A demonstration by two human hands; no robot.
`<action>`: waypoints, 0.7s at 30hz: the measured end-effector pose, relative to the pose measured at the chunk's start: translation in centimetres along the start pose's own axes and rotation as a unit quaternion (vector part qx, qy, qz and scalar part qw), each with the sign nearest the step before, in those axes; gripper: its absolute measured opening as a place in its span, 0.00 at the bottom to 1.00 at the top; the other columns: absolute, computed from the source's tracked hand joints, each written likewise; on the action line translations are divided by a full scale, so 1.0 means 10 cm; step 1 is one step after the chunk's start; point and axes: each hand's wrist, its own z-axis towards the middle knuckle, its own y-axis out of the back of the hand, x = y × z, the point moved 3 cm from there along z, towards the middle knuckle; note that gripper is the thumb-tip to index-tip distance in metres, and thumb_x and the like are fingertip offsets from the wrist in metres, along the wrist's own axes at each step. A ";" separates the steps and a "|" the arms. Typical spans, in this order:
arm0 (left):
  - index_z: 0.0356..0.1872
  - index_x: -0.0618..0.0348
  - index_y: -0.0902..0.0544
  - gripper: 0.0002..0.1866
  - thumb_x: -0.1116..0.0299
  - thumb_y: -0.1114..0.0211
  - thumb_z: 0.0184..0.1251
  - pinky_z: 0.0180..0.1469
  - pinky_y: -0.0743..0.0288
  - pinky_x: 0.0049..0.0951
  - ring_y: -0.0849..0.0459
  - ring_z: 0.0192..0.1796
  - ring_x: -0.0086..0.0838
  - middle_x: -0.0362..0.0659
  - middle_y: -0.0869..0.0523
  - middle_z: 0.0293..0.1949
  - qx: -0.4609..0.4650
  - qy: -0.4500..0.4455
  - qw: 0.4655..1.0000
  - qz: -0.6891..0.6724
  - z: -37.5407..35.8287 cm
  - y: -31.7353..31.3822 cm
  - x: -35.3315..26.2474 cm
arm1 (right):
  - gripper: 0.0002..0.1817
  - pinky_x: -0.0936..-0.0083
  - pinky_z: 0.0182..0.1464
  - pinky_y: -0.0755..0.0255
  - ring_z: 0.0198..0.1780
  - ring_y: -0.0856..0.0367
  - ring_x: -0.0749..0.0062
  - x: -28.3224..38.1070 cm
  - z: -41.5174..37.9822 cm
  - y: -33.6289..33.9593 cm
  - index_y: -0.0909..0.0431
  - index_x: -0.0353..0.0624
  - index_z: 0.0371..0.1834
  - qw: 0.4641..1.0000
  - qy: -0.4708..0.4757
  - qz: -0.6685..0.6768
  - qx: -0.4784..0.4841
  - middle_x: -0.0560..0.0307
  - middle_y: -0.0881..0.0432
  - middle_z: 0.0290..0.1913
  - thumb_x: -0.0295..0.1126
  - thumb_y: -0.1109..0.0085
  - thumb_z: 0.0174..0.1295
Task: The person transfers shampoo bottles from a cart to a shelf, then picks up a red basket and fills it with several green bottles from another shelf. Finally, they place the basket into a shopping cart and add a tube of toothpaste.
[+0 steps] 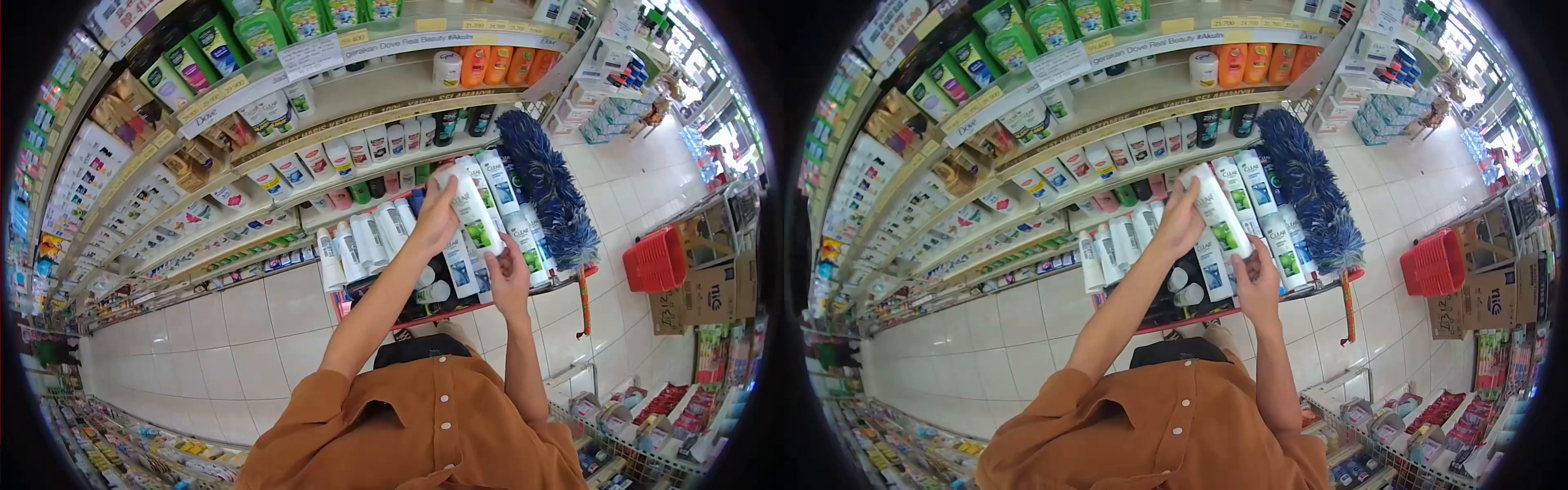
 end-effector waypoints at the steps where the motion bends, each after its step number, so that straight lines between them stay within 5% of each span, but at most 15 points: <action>1: 0.64 0.47 0.40 0.20 0.63 0.46 0.76 0.54 0.23 0.37 0.18 0.50 0.34 0.48 0.20 0.50 0.005 0.006 1.000 -0.001 -0.01 0.01 0.01 | 0.25 0.87 0.31 0.33 0.33 0.28 0.85 -0.03 0.03 0.02 0.30 0.34 0.60 1.000 -0.021 0.006 -0.008 0.59 0.29 0.42 0.28 0.35 0.61; 4: 0.61 0.51 0.35 0.17 0.61 0.50 0.77 0.56 0.23 0.41 0.18 0.51 0.38 0.48 0.19 0.49 0.016 0.027 0.999 -0.009 -0.08 0.06 0.07 | 0.21 0.87 0.30 0.34 0.32 0.30 0.85 0.02 0.02 0.00 0.27 0.31 0.55 0.974 0.084 -0.210 0.000 0.61 0.28 0.38 0.28 0.36 0.62; 8: 0.64 0.54 0.34 0.21 0.56 0.50 0.77 0.52 0.24 0.36 0.18 0.48 0.34 0.46 0.19 0.49 -0.008 0.011 1.000 0.011 -0.13 0.11 0.10 | 0.20 0.77 0.34 0.29 0.36 0.23 0.74 -0.03 0.03 -0.14 0.26 0.32 0.53 0.995 0.046 -0.083 0.044 0.51 0.21 0.36 0.32 0.37 0.63; 11: 0.66 0.58 0.34 0.24 0.58 0.46 0.75 0.47 0.24 0.29 0.18 0.44 0.28 0.44 0.19 0.47 -0.054 0.051 0.939 0.337 -0.34 0.17 -0.02 | 0.17 0.71 0.42 0.28 0.41 0.22 0.68 -0.11 -0.03 -0.18 0.27 0.31 0.51 0.996 0.034 -0.081 0.012 0.47 0.20 0.41 0.32 0.41 0.65; 17: 0.61 0.63 0.28 0.24 0.62 0.39 0.69 0.38 0.24 0.24 0.17 0.38 0.26 0.49 0.20 0.50 -0.013 0.034 0.846 0.533 -0.75 0.64 0.12 | 0.17 0.57 0.50 0.33 0.45 0.27 0.45 -0.12 -0.23 -0.08 0.28 0.31 0.50 0.952 0.078 -0.282 -0.093 0.40 0.27 0.42 0.35 0.44 0.66; 21: 0.58 0.65 0.28 0.23 0.68 0.33 0.64 0.38 0.22 0.26 0.15 0.38 0.30 0.53 0.21 0.50 -0.004 0.003 0.801 0.598 -0.88 0.69 0.26 | 0.19 0.55 0.49 0.37 0.46 0.29 0.47 -0.16 -0.29 -0.06 0.27 0.32 0.49 0.889 0.092 -0.441 -0.083 0.43 0.27 0.41 0.38 0.43 0.64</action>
